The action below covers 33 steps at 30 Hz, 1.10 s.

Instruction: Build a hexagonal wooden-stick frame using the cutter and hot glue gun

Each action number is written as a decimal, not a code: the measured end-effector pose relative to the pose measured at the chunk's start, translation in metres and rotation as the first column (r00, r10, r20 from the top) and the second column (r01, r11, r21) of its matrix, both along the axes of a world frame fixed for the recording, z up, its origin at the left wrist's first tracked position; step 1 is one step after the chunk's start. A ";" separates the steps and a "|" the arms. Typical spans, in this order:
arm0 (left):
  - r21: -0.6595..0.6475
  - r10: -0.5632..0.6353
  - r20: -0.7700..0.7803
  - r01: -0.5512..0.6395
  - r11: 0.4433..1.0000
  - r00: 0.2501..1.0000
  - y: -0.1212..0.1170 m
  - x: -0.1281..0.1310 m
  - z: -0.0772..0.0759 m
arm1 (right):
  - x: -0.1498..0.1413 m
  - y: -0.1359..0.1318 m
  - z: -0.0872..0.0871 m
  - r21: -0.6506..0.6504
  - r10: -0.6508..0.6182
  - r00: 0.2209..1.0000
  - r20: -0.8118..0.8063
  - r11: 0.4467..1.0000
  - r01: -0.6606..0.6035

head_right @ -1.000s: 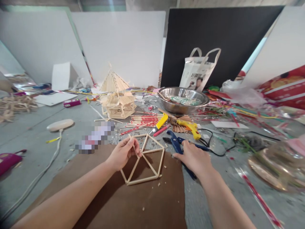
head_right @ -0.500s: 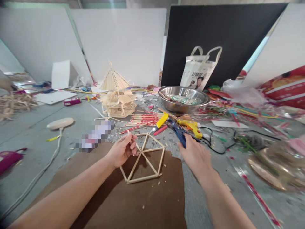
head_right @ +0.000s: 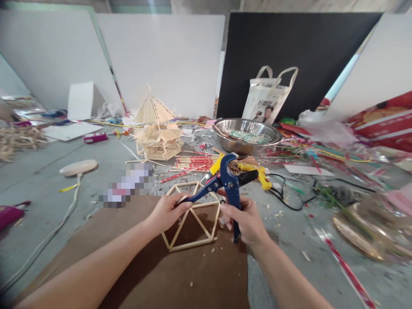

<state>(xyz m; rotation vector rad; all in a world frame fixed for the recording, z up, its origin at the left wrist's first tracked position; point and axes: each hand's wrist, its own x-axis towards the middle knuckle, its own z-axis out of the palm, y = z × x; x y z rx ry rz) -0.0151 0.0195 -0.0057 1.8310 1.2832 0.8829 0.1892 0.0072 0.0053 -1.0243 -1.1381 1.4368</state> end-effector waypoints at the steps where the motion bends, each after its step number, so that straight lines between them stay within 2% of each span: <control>1: 0.020 -0.019 -0.032 0.020 1.000 0.999 -0.001 0.000 0.002 | -0.001 0.000 -0.001 -0.018 0.011 0.998 -0.062 1.000 -0.012; 4: 0.073 -0.023 -0.097 0.030 0.997 0.995 -0.003 0.001 0.006 | -0.005 0.000 -0.002 -0.007 0.078 0.979 -0.190 0.997 -0.081; 9: 0.075 -0.099 -0.156 0.112 0.991 0.983 -0.010 0.009 0.004 | -0.010 -0.004 0.005 0.117 0.275 0.943 -0.187 0.959 -0.256; 12: 0.074 -0.123 -0.157 0.136 0.988 0.980 -0.016 0.012 0.003 | -0.009 -0.005 0.009 0.159 0.229 0.971 -0.075 0.964 -0.215; 14: 0.109 -0.104 -0.120 0.117 0.987 0.987 -0.017 0.012 0.003 | -0.006 -0.005 0.008 0.177 0.089 0.989 0.119 0.978 -0.109; 15: 0.141 -0.090 -0.092 0.103 0.985 0.992 -0.018 0.011 0.004 | -0.004 -0.005 0.007 0.212 -0.002 0.969 0.249 0.976 -0.053; 17: 0.210 -0.083 -0.037 0.089 0.974 0.996 -0.017 0.008 0.004 | 0.000 -0.003 0.004 0.352 -0.170 0.848 0.503 0.936 -0.021; 19: 0.258 -0.096 0.004 0.092 0.962 0.995 -0.015 0.005 0.005 | 0.001 -0.001 0.002 0.493 -0.269 0.700 0.662 0.860 -0.135; 21: 0.285 -0.110 0.024 0.099 0.954 0.994 -0.013 0.004 0.004 | 0.000 0.000 0.001 0.537 -0.294 0.597 0.747 0.796 -0.279; 22: 0.300 -0.112 0.027 0.099 0.949 0.993 -0.013 0.003 0.004 | -0.002 0.001 0.001 0.535 -0.300 0.558 0.774 0.782 -0.321; 27: 0.331 -0.134 0.018 0.121 0.936 0.991 -0.012 0.005 0.003 | -0.008 -0.001 0.002 0.449 -0.278 0.422 0.863 0.806 -0.386; 33: 0.274 -0.183 0.038 0.166 0.947 0.982 -0.013 0.006 0.003 | -0.007 -0.002 0.002 0.415 -0.268 0.364 0.892 0.805 -0.424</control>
